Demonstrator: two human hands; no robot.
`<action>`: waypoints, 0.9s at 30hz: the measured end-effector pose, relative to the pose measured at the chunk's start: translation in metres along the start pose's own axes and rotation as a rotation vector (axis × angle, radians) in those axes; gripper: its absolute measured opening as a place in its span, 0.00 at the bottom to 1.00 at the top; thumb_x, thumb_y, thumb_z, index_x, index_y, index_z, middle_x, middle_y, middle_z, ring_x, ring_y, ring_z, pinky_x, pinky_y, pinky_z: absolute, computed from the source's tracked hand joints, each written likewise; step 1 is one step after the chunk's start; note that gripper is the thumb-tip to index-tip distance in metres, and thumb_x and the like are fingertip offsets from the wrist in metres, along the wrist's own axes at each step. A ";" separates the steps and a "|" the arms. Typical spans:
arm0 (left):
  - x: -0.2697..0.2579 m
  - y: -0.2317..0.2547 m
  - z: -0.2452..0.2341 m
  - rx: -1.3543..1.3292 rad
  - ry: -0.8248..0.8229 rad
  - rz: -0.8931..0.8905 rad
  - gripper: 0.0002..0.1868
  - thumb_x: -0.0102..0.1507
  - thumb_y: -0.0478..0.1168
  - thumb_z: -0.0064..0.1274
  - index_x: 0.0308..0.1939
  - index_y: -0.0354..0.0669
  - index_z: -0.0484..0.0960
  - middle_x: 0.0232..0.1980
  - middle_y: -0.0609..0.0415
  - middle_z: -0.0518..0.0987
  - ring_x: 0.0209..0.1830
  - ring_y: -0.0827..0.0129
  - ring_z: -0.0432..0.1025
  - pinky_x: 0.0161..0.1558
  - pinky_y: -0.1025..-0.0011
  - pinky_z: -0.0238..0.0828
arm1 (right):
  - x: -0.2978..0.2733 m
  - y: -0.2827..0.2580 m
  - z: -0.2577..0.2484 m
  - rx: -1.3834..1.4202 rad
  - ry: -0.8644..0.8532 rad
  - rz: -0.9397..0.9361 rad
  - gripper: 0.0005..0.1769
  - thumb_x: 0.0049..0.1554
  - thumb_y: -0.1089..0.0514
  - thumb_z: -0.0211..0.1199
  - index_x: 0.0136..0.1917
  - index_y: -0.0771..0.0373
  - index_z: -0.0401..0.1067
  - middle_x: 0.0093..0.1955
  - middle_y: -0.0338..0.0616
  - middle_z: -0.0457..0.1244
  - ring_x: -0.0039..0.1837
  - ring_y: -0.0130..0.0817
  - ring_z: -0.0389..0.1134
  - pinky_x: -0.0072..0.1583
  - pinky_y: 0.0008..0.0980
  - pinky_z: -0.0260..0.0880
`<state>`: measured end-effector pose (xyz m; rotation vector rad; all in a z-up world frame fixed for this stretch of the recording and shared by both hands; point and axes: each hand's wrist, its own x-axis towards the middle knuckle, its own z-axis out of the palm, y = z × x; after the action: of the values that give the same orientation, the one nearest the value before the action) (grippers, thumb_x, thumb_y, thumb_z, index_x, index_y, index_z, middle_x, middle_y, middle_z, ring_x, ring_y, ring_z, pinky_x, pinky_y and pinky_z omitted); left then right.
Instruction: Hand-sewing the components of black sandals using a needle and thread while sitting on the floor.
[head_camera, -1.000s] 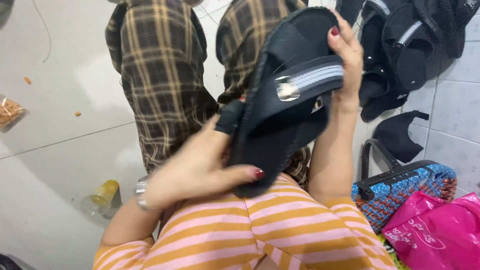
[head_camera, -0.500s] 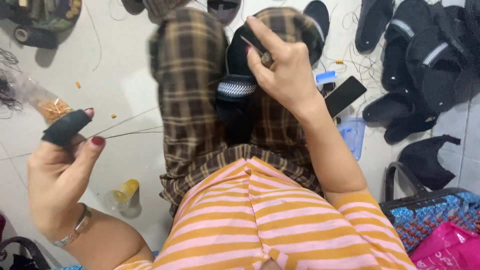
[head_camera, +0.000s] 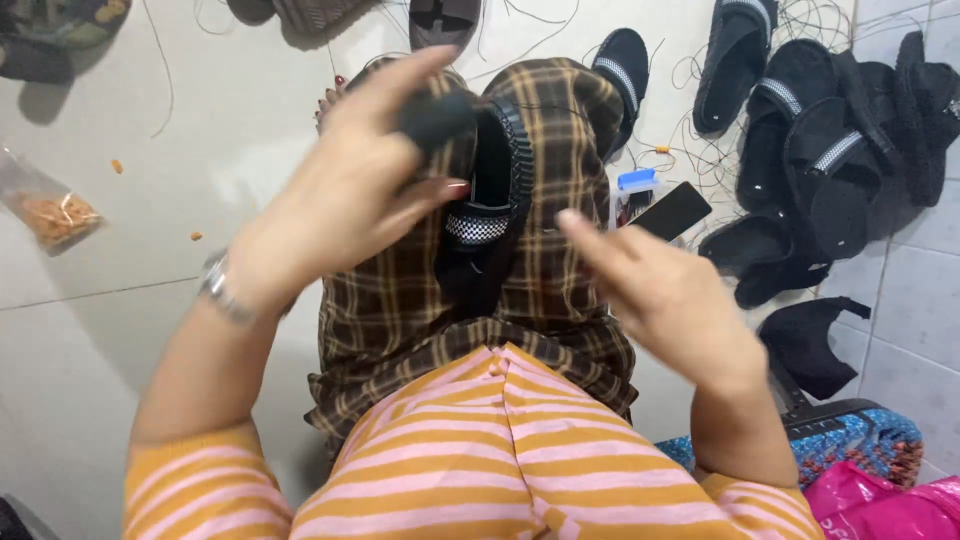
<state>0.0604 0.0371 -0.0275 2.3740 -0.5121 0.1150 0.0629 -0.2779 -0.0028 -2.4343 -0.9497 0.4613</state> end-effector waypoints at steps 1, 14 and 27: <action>0.014 -0.004 0.008 -0.042 -0.048 0.103 0.20 0.59 0.37 0.66 0.47 0.23 0.78 0.71 0.31 0.65 0.71 0.39 0.63 0.71 0.52 0.58 | 0.003 -0.009 0.002 -0.174 -0.017 -0.039 0.36 0.53 0.66 0.62 0.75 0.56 0.64 0.46 0.42 0.63 0.39 0.37 0.64 0.40 0.35 0.64; 0.052 -0.015 0.032 -0.094 -0.014 0.311 0.15 0.54 0.40 0.73 0.40 0.37 0.87 0.39 0.54 0.81 0.31 0.61 0.74 0.36 0.65 0.70 | 0.015 -0.014 0.002 -0.178 -0.064 -0.004 0.33 0.54 0.64 0.62 0.72 0.52 0.68 0.43 0.43 0.61 0.26 0.38 0.59 0.28 0.36 0.62; 0.044 0.002 0.038 0.157 0.115 0.320 0.14 0.55 0.46 0.74 0.31 0.42 0.86 0.47 0.60 0.85 0.26 0.68 0.73 0.30 0.72 0.68 | -0.007 -0.017 0.011 -0.288 0.041 0.007 0.31 0.56 0.63 0.63 0.72 0.49 0.70 0.38 0.40 0.58 0.26 0.36 0.56 0.28 0.35 0.57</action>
<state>0.0977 -0.0039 -0.0454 2.4003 -0.8510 0.4480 0.0440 -0.2688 -0.0014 -2.6921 -1.0529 0.2918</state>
